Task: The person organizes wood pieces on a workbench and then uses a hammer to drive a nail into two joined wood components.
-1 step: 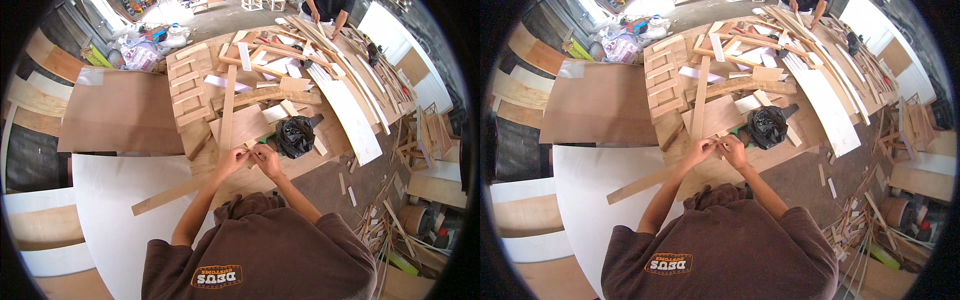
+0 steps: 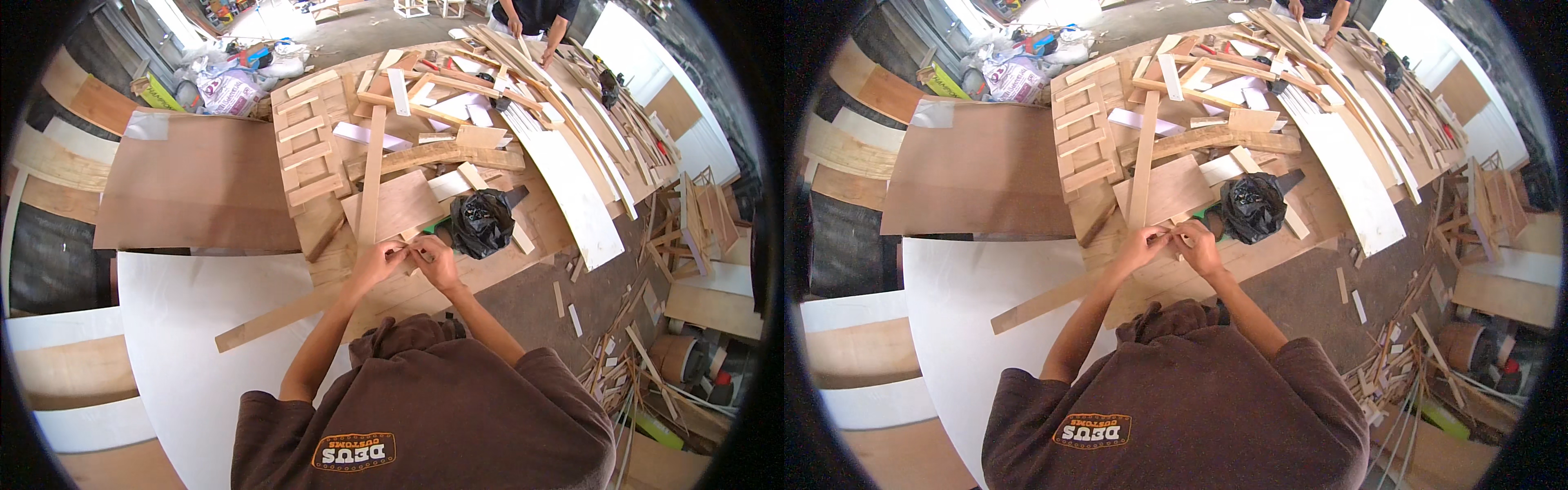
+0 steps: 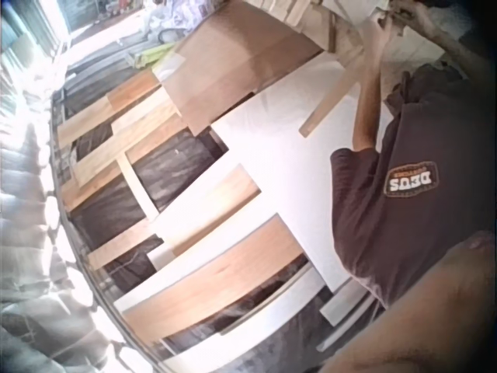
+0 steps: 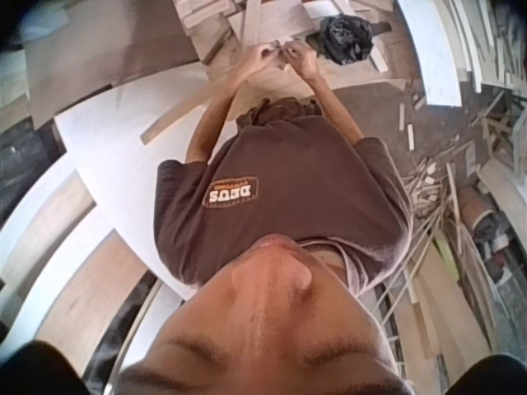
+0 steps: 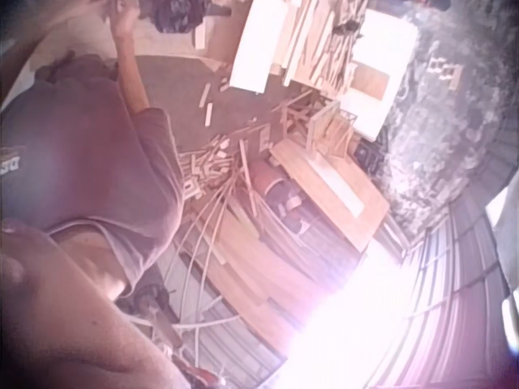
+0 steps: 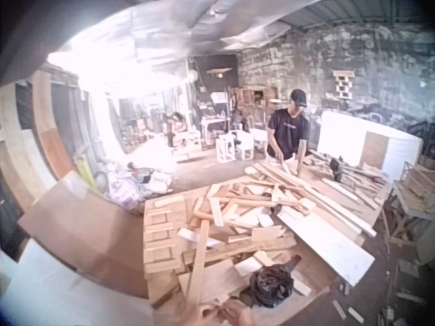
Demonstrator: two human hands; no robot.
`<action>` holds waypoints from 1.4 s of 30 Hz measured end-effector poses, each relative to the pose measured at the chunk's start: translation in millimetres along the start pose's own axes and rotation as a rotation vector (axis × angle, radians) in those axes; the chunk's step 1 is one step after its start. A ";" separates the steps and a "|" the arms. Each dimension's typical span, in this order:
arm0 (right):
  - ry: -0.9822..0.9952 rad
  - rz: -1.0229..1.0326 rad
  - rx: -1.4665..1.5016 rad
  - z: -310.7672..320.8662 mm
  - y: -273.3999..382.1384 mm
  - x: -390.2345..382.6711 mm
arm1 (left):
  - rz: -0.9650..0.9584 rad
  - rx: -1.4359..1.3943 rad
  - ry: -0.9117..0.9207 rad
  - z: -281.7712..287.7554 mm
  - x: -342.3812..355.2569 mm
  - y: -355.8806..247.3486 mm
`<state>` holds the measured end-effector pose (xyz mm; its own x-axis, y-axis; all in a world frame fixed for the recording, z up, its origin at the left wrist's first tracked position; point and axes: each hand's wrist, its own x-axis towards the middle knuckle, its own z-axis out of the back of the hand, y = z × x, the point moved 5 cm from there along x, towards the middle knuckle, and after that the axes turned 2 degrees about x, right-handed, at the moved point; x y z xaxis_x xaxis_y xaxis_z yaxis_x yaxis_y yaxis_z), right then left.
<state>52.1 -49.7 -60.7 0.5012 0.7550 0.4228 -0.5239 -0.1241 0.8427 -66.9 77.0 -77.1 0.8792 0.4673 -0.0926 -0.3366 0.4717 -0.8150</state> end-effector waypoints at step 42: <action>0.062 -0.075 0.059 8.3 7.4 0.0 | 0.010 -0.006 0.024 2.3 3.4 -15.8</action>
<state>54.0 -55.9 -51.8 0.4931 0.8015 0.3382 -0.4442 -0.1023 0.8901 -59.3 72.9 -63.3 0.8837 0.4538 -0.1148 -0.3436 0.4622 -0.8175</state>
